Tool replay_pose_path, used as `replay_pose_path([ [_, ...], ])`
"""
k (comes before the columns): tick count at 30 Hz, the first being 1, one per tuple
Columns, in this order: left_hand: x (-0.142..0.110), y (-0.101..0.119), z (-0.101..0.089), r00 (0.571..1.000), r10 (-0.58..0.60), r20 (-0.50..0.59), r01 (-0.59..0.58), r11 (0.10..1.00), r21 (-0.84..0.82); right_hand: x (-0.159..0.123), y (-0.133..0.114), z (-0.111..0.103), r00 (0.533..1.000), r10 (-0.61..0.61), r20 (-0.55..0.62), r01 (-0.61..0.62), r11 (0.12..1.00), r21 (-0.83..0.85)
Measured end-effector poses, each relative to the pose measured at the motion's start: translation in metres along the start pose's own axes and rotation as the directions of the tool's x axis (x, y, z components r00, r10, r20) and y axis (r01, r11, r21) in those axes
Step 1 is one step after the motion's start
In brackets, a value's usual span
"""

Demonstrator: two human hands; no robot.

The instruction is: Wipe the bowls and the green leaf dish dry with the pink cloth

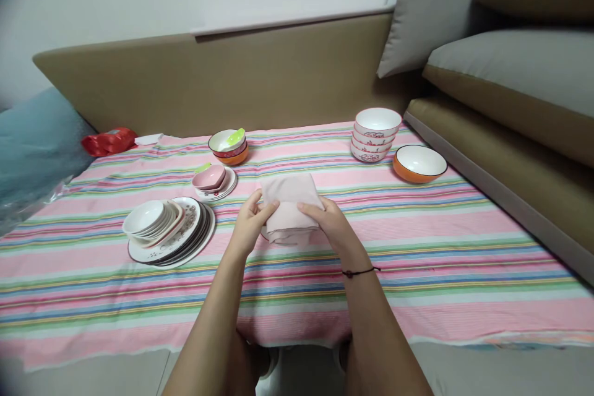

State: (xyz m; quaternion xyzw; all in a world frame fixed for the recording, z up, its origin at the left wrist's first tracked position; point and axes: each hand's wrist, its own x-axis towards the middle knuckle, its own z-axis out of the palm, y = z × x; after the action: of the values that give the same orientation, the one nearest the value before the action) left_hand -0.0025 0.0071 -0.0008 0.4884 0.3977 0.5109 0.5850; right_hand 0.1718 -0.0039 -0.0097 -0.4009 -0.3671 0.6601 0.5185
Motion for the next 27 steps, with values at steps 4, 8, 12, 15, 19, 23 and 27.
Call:
replay_pose_path([
  [4, 0.005, -0.004, 0.006, 0.986, 0.05, -0.162, -0.074, 0.986, -0.15, 0.002, 0.004, 0.02, 0.991, -0.096, 0.096, 0.057, 0.936, 0.347],
  [8, 0.007, -0.005, 0.013, 0.966, 0.071, -0.25, -0.126, 0.969, -0.213, 0.002, 0.013, 0.043, 0.982, -0.131, 0.133, 0.063, 0.904, 0.424],
  [12, 0.003, -0.005, 0.017, 0.983, 0.075, -0.165, -0.087, 0.994, -0.067, 0.007, 0.015, 0.048, 0.996, -0.09, -0.018, 0.087, 0.868, 0.488],
  [15, 0.001, -0.004, 0.014, 0.989, 0.097, -0.114, -0.085, 0.991, 0.108, 0.012, 0.012, 0.04, 0.992, -0.004, -0.129, 0.068, 0.866, 0.496],
  [19, 0.001, -0.003, -0.003, 0.9, 0.269, -0.342, -0.125, 0.913, 0.389, 0.012, 0.006, 0.022, 0.911, -0.073, -0.406, 0.249, 0.882, 0.4],
  [23, 0.0, -0.01, -0.026, 0.879, 0.167, -0.446, 0.208, 0.707, 0.676, 0.006, 0.003, 0.004, 0.76, -0.329, -0.56, 0.39, 0.921, -0.012],
  [27, -0.002, -0.023, -0.031, 0.904, -0.233, -0.358, 0.414, 0.682, 0.603, 0.002, 0.006, -0.002, 0.779, -0.6, -0.183, 0.481, 0.759, -0.439],
])
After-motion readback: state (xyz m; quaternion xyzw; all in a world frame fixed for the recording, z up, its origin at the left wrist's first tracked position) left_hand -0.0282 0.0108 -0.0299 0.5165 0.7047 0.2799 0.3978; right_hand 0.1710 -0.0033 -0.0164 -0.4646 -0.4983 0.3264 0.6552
